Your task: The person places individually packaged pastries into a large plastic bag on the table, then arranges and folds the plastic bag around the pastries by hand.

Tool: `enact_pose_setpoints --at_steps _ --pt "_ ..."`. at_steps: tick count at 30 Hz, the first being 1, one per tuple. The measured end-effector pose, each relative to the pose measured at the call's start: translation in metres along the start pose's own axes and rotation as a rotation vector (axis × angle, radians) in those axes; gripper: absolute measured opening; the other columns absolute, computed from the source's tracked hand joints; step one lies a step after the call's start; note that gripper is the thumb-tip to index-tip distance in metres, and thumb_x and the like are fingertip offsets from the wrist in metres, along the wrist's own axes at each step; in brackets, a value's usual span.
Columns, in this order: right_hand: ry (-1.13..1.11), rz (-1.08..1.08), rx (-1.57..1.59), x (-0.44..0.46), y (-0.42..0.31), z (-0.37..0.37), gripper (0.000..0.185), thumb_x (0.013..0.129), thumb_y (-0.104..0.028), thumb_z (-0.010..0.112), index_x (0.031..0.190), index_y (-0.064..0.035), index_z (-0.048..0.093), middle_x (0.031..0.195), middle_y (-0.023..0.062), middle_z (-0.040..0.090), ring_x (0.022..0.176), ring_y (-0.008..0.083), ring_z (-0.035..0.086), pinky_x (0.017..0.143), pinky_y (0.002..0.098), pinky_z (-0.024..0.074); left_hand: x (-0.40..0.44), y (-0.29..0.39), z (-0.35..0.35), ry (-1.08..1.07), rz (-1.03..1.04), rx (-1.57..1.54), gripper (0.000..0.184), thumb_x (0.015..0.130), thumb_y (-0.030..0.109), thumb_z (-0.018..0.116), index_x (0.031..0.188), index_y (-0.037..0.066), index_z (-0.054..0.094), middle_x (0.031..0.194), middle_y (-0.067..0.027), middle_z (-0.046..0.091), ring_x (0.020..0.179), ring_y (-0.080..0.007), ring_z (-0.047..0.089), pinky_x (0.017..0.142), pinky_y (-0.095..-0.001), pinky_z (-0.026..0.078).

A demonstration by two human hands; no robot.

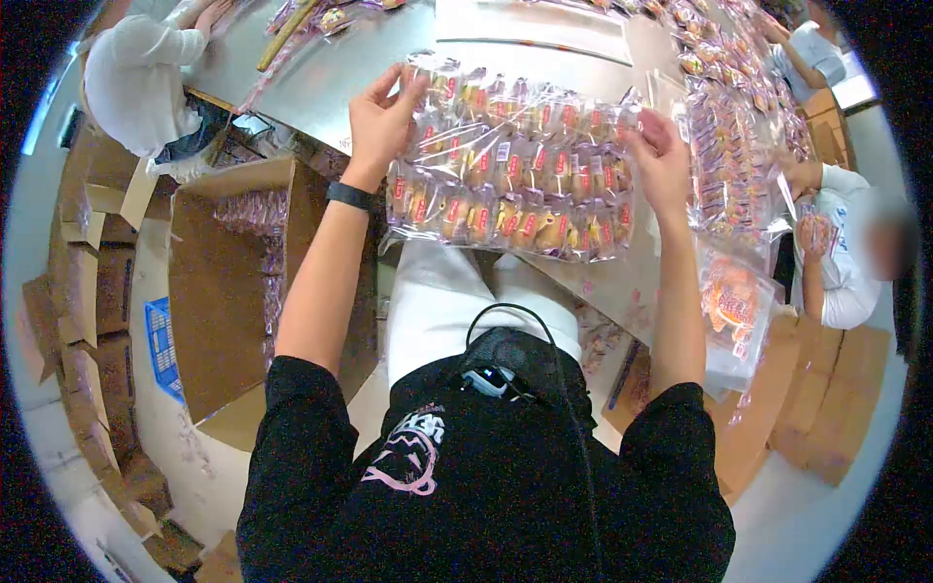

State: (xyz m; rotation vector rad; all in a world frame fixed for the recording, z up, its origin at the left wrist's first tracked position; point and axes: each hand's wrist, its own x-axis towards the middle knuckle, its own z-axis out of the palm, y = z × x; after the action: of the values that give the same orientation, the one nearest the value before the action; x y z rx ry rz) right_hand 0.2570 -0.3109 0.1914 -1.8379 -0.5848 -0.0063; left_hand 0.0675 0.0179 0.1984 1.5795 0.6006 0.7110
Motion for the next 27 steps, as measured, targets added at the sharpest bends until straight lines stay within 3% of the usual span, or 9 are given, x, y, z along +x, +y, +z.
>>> enact_pose_setpoints --at_steps 3,4,7,11,16,20,23,24,27 --pt "0.036 0.001 -0.116 -0.005 0.008 0.009 0.05 0.085 -0.014 0.078 0.13 -0.0006 0.06 0.126 0.0168 0.066 0.109 0.0262 0.067 0.093 0.0362 0.0549 0.009 -0.041 0.0 0.042 0.144 0.054 0.063 0.089 0.019 0.08 0.136 -0.013 0.054 0.104 -0.0168 0.075 0.095 -0.0192 0.072 0.082 -0.0307 0.056" --pt "0.07 0.051 -0.025 -0.005 0.008 0.008 0.051 0.083 -0.011 0.078 0.13 -0.0034 0.061 0.126 0.0142 0.065 0.108 0.0255 0.067 0.09 0.0351 0.0559 0.01 -0.046 0.001 0.101 0.229 0.109 0.055 0.088 0.018 0.08 0.13 -0.011 0.06 0.107 -0.0188 0.075 0.1 -0.0211 0.073 0.087 -0.031 0.055" --pt "0.01 0.089 -0.118 -0.004 0.006 -0.001 0.054 0.081 -0.011 0.08 0.13 -0.0029 0.061 0.128 0.0144 0.064 0.107 0.0245 0.067 0.088 0.035 0.0563 0.006 -0.037 -0.015 0.042 0.07 0.145 0.044 0.088 0.018 0.079 0.122 -0.007 0.068 0.104 -0.0169 0.076 0.097 -0.0185 0.073 0.086 -0.0308 0.055" --pt "-0.06 0.158 -0.094 0.001 0.021 -0.014 0.058 0.079 -0.012 0.082 0.132 -0.0048 0.06 0.13 0.0145 0.063 0.102 0.0235 0.069 0.085 0.0354 0.0572 0.013 -0.031 -0.034 -0.051 0.117 0.276 0.038 0.088 0.021 0.079 0.117 -0.002 0.073 0.096 -0.0157 0.078 0.089 -0.0164 0.074 0.083 -0.0302 0.056" --pt "-0.079 0.246 -0.155 0.003 0.019 -0.023 0.063 0.079 -0.019 0.085 0.134 -0.0056 0.058 0.123 0.0171 0.065 0.092 0.0206 0.07 0.078 0.035 0.0576 0.027 -0.039 -0.03 -0.14 -0.036 0.226 0.049 0.089 0.034 0.079 0.123 -0.001 0.069 0.113 -0.0132 0.074 0.099 -0.0163 0.07 0.079 -0.0295 0.055" --pt "-0.115 0.366 -0.217 -0.005 0.002 -0.027 0.062 0.083 -0.023 0.083 0.134 -0.0009 0.056 0.109 0.0154 0.07 0.088 0.0185 0.069 0.072 0.0325 0.0565 0.038 -0.03 -0.022 -0.099 -0.142 0.147 0.047 0.09 0.038 0.077 0.12 0.002 0.071 0.102 -0.0074 0.073 0.095 -0.0115 0.066 0.075 -0.0287 0.055" --pt "-0.205 0.386 -0.153 0.001 0.025 -0.038 0.057 0.085 -0.025 0.08 0.13 0.0029 0.058 0.102 0.0132 0.071 0.088 0.0179 0.069 0.071 0.0312 0.0558 0.045 -0.021 -0.011 -0.09 -0.145 0.183 0.053 0.09 0.038 0.078 0.124 -0.001 0.068 0.11 -0.0096 0.072 0.1 -0.0131 0.066 0.076 -0.0294 0.055" --pt "-0.187 0.357 -0.145 0.008 0.028 -0.036 0.055 0.087 -0.022 0.078 0.131 0.0035 0.058 0.1 0.0115 0.069 0.085 0.0173 0.069 0.071 0.03 0.0548 0.047 -0.029 -0.008 -0.058 -0.075 0.14 0.065 0.086 0.042 0.081 0.128 -0.005 0.062 0.119 -0.0138 0.068 0.103 -0.0179 0.066 0.081 -0.0316 0.055" --pt "-0.145 0.256 -0.105 0.034 0.03 -0.016 0.047 0.089 -0.018 0.073 0.129 0.0044 0.059 0.099 0.01 0.068 0.084 0.0178 0.068 0.073 0.0298 0.054 0.051 -0.058 -0.019 -0.162 -0.147 0.321 0.075 0.082 0.044 0.083 0.13 -0.008 0.057 0.124 -0.0184 0.066 0.107 -0.0227 0.066 0.087 -0.0336 0.054"
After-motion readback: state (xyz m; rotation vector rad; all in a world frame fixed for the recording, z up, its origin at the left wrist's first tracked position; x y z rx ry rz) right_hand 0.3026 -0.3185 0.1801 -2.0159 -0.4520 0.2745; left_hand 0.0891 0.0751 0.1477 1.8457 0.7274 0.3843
